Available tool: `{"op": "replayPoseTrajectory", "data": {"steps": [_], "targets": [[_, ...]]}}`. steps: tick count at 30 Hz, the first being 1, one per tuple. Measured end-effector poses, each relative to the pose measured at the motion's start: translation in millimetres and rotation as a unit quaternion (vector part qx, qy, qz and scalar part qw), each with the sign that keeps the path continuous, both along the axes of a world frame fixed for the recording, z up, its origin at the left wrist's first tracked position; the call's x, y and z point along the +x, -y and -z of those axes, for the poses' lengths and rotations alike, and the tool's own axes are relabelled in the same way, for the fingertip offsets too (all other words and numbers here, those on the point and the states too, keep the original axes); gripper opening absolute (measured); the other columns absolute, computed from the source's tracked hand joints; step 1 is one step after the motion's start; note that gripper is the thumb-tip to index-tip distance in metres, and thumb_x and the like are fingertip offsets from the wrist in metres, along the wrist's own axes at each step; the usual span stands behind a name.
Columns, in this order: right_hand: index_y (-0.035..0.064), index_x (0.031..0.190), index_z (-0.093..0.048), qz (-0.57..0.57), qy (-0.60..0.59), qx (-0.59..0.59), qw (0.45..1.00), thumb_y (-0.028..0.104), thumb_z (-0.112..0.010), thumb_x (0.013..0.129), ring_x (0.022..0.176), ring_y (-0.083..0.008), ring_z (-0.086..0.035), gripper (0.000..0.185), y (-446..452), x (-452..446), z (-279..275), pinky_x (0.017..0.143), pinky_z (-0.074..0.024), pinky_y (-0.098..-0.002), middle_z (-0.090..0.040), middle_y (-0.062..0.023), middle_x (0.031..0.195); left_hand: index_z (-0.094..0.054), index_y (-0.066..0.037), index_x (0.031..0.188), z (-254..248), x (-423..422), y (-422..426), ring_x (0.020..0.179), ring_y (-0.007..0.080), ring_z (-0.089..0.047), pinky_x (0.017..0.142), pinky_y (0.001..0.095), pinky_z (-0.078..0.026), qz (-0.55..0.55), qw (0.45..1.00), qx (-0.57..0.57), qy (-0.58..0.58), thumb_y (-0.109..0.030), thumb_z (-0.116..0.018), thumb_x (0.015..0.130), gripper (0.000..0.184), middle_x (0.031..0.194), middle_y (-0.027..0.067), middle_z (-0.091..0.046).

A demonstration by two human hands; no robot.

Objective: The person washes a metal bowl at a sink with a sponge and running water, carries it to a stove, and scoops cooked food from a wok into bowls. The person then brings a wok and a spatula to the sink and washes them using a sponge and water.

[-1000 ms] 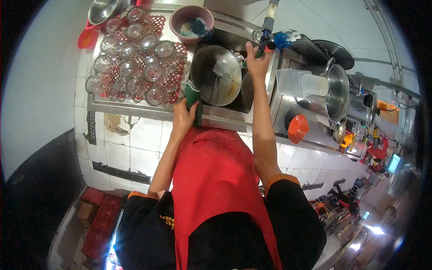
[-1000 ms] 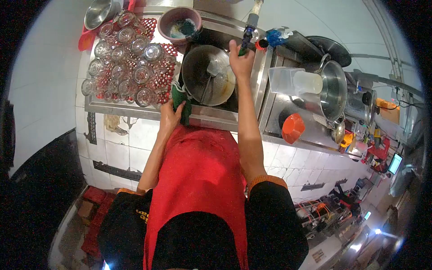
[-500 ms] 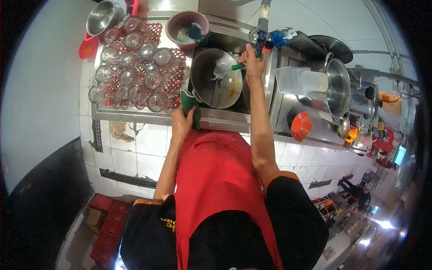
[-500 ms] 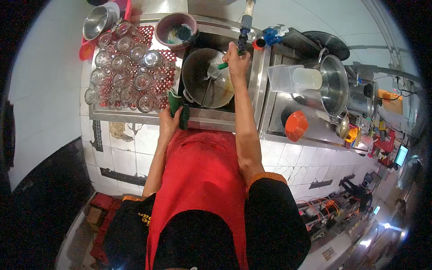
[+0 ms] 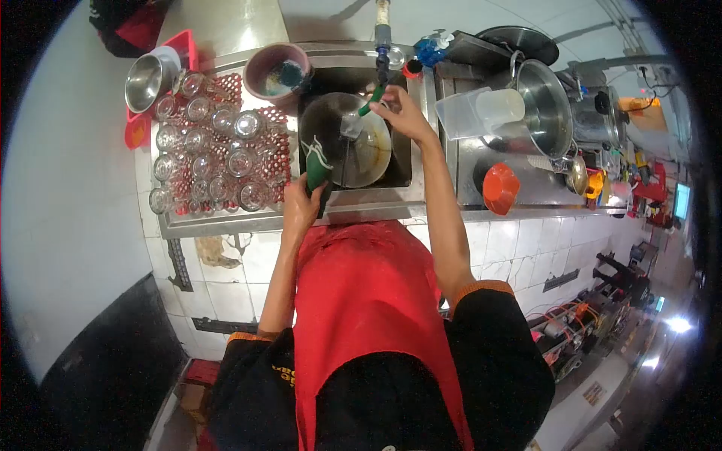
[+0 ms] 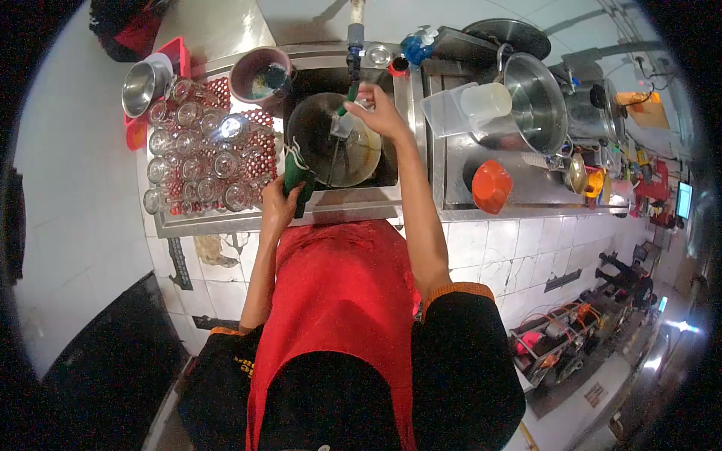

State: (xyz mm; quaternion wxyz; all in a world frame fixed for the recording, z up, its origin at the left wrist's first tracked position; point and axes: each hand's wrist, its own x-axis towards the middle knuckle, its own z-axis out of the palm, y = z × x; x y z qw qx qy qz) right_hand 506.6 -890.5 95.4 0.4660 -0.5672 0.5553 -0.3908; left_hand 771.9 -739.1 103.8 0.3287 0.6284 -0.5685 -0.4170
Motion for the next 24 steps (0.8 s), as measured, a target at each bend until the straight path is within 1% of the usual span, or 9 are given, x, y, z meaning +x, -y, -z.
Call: {"op": "replayPoseTrajectory", "data": {"steps": [2, 4, 7, 9, 12, 13, 15, 18, 24], "targets": [[0.0027, 0.119, -0.052, -0.008, -0.04, 0.052, 0.998, 0.034, -0.069, 0.086, 0.099, -0.0177, -0.058, 0.049, -21, -21, 31, 0.084, -0.0478, -0.0313, -0.061, -0.0111, 0.108, -0.063, 0.006, 0.092, -11, -4, 2, 0.075, 0.0407, -0.064, 0.064, 0.0418, -0.047, 0.029, 0.999, 0.003, 0.025, -0.012, -0.068, 0.078, 0.023, 0.079, 0.0269, -0.063], [0.0029, 0.123, -0.049, -0.098, 0.085, 0.127, 0.983, 0.035, -0.068, 0.087, 0.103, -0.0182, -0.056, 0.052, -60, -17, 31, 0.083, -0.0488, -0.0324, -0.057, -0.009, 0.114, -0.063, 0.005, 0.092, -24, -10, 2, 0.076, 0.0405, -0.064, 0.065, 0.0423, -0.047, 0.056, 0.997, 0.007, 0.051, -0.012, -0.069, 0.077, 0.023, 0.079, 0.0269, -0.063], [0.0032, 0.129, -0.045, -0.144, 0.148, 0.264, 0.942, 0.044, -0.056, 0.093, 0.103, -0.0136, -0.053, 0.056, -124, 14, -19, 0.084, -0.047, -0.0289, -0.054, -0.0046, 0.121, -0.063, 0.005, 0.095, -31, -35, -1, 0.077, 0.0324, -0.066, 0.068, 0.0363, -0.048, 0.152, 0.982, 0.019, 0.115, -0.016, -0.07, 0.079, 0.028, 0.083, 0.024, -0.066], [0.0016, 0.126, -0.048, -0.136, 0.067, 0.116, 0.982, 0.04, -0.051, 0.096, 0.1, -0.0112, -0.054, 0.049, -158, 20, 12, 0.085, -0.0444, -0.0248, -0.056, -0.0047, 0.117, -0.063, 0.005, 0.099, -18, -50, -6, 0.079, 0.0333, -0.066, 0.071, 0.0366, -0.049, 0.284, 0.956, 0.056, 0.039, -0.023, -0.073, 0.078, 0.036, 0.084, 0.0243, -0.065], [-0.0008, 0.121, -0.053, -0.047, 0.21, 0.285, 0.934, 0.03, -0.05, 0.098, 0.098, -0.0102, -0.054, 0.038, -185, -1, 20, 0.086, -0.0424, -0.0224, -0.059, -0.0053, 0.111, -0.063, 0.004, 0.104, -72, -65, 8, 0.081, 0.0267, -0.067, 0.074, 0.0345, -0.051, 0.413, 0.899, 0.133, 0.067, -0.023, -0.073, 0.08, 0.038, 0.088, 0.0191, -0.068], [-0.0016, 0.119, -0.055, -0.008, 0.236, 0.27, 0.934, 0.026, -0.048, 0.099, 0.099, -0.0106, -0.056, 0.034, -193, -13, 22, 0.087, -0.0431, -0.0233, -0.06, -0.0059, 0.109, -0.063, 0.004, 0.104, -65, -67, 7, 0.081, 0.0267, -0.067, 0.074, 0.0345, -0.051, 0.415, 0.897, 0.133, 0.068, -0.023, -0.073, 0.08, 0.038, 0.088, 0.0191, -0.068], [-0.0023, 0.117, -0.057, 0.032, 0.261, 0.252, 0.931, 0.021, -0.046, 0.1, 0.099, -0.0111, -0.057, 0.031, -207, -35, 19, 0.088, -0.0437, -0.0243, -0.062, -0.0064, 0.107, -0.062, 0.004, 0.11, -48, -70, 3, 0.083, 0.0183, -0.066, 0.076, 0.0318, -0.052, 0.332, 0.904, 0.161, -0.215, -0.019, -0.071, 0.083, 0.036, 0.092, 0.0125, -0.069], [-0.0026, 0.118, -0.057, 0.166, 0.392, 0.3, 0.854, 0.016, -0.042, 0.1, 0.101, -0.0162, -0.061, 0.03, -217, -43, -15, 0.089, -0.0485, -0.0298, -0.063, -0.0086, 0.111, -0.063, 0.004, 0.11, -55, -80, 24, 0.085, 0.0123, -0.064, 0.074, 0.0287, -0.052, 0.304, 0.871, 0.259, -0.286, -0.012, -0.067, 0.086, 0.029, 0.093, 0.0085, -0.07], [0.002, 0.111, -0.058, 0.183, 0.477, 0.305, 0.804, 0.034, -0.043, 0.099, 0.091, -0.0225, -0.064, 0.038, -226, -66, -17, 0.085, -0.0524, -0.035, -0.064, -0.0107, 0.105, -0.067, 0.001, 0.102, -65, -106, 64, 0.075, 0.0112, -0.064, 0.069, 0.026, -0.051, 0.117, 0.983, -0.115, -0.085, -0.008, -0.064, 0.087, 0.018, 0.085, 0.0102, -0.069]]}}
